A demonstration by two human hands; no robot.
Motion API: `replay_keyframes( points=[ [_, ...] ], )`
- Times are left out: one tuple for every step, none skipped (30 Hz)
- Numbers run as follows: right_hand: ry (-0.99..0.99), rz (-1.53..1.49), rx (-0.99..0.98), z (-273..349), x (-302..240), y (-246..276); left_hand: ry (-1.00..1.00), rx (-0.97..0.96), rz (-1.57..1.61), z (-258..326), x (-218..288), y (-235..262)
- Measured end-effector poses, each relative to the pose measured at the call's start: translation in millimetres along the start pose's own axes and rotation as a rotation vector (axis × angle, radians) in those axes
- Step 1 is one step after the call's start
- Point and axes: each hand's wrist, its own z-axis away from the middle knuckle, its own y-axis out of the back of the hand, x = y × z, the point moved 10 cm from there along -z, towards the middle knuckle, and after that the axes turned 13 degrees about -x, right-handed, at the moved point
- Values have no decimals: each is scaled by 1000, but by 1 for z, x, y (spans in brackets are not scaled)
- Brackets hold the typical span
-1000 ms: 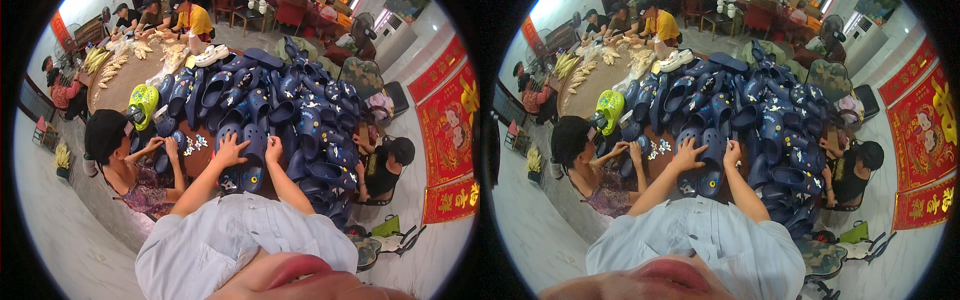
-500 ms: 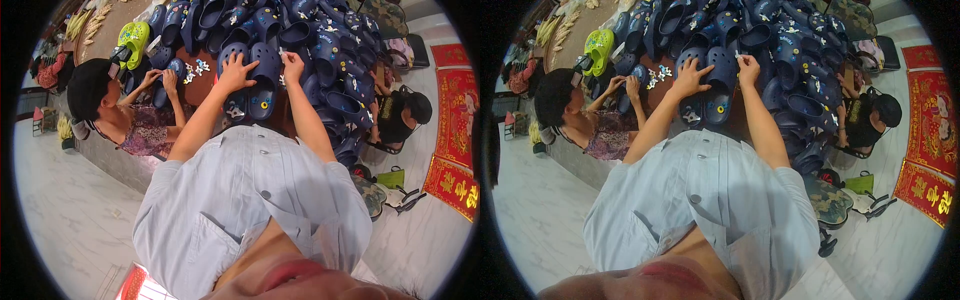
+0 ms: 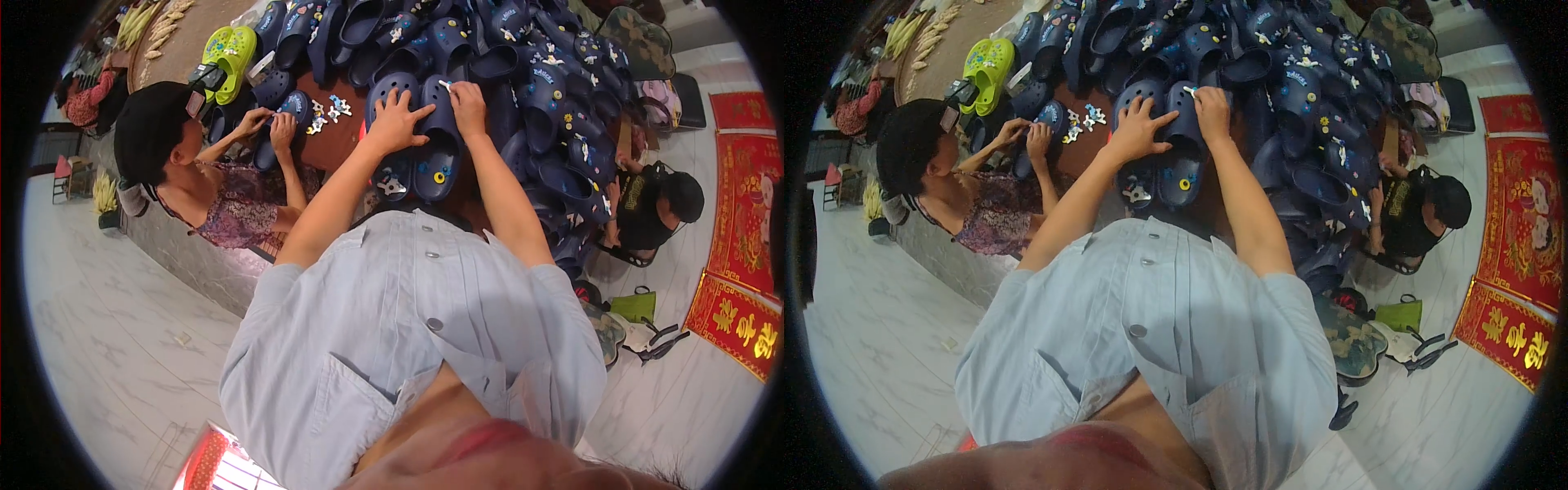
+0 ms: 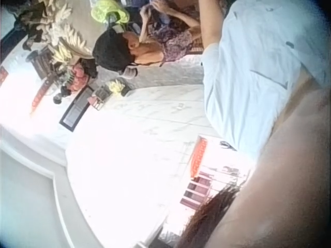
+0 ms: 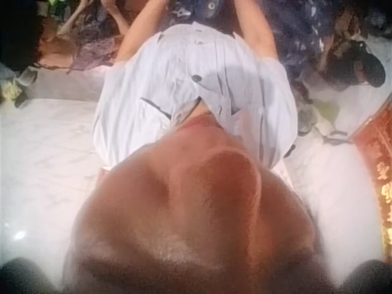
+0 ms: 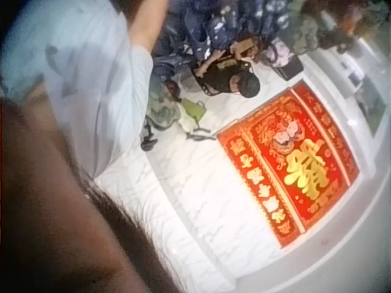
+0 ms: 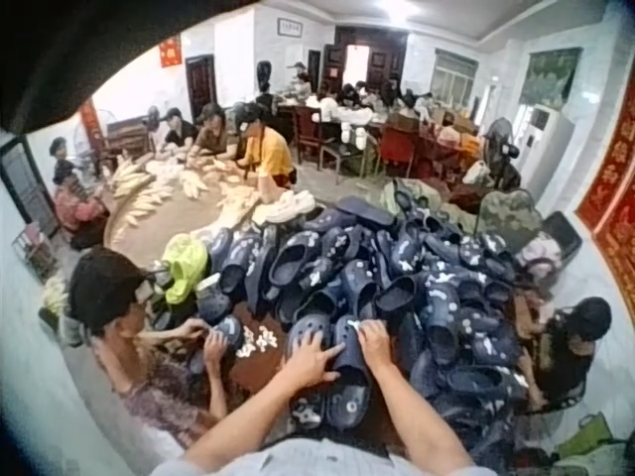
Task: Applying decorative charms to the holes of plastic clogs.
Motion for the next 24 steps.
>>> replay_keyframes(
  points=[
    [3,0,0,0,1,1,-4,24,-3,0,1,1],
    [10,-22,-6,1,0,2,-9,46,-4,2,2,2],
    [17,-43,-12,2,-1,2,-7,44,-3,3,2,1],
    [16,-44,-14,3,-2,2,-3,38,-3,4,1,-1],
    [35,-43,-18,4,-3,1,-1,33,-5,2,1,-1],
    [54,-41,-21,5,-4,1,-4,33,-7,2,2,0],
    [53,-40,-19,6,-3,1,-6,32,-13,1,3,0],
    [52,-24,-33,6,-3,0,-6,30,-19,1,2,0],
    [52,-7,-47,6,-3,-2,-8,30,-21,0,2,-1],
    [50,-7,-44,7,-2,-1,-7,38,-20,0,2,0],
    [35,64,-66,10,-3,-1,-5,44,-15,1,2,-1],
    [19,134,-87,11,-4,-2,-5,41,-15,2,2,-2],
    [17,133,-89,11,-5,-2,-3,47,-22,2,0,-2],
    [17,149,-110,11,-5,-5,-6,53,-30,1,2,-1],
    [18,164,-132,11,-4,-6,-11,49,-30,1,3,-1],
    [13,166,-131,12,-2,-5,-10,52,-34,0,4,0],
    [22,190,-153,11,-3,-7,-4,56,-37,1,4,0],
    [30,215,-175,11,-4,-9,-4,54,-37,2,4,0],
    [29,214,-176,11,-4,-9,-2,55,-35,2,3,0],
    [31,213,-187,10,-4,-10,0,58,-32,2,3,1],
    [34,211,-198,10,-4,-11,0,58,-32,2,4,1],
    [33,212,-198,10,-4,-11,4,55,-30,2,4,1],
    [25,215,-195,11,-5,-11,8,51,-28,3,4,0],
    [16,219,-193,12,-5,-11,7,49,-27,4,4,-1]
  ],
)
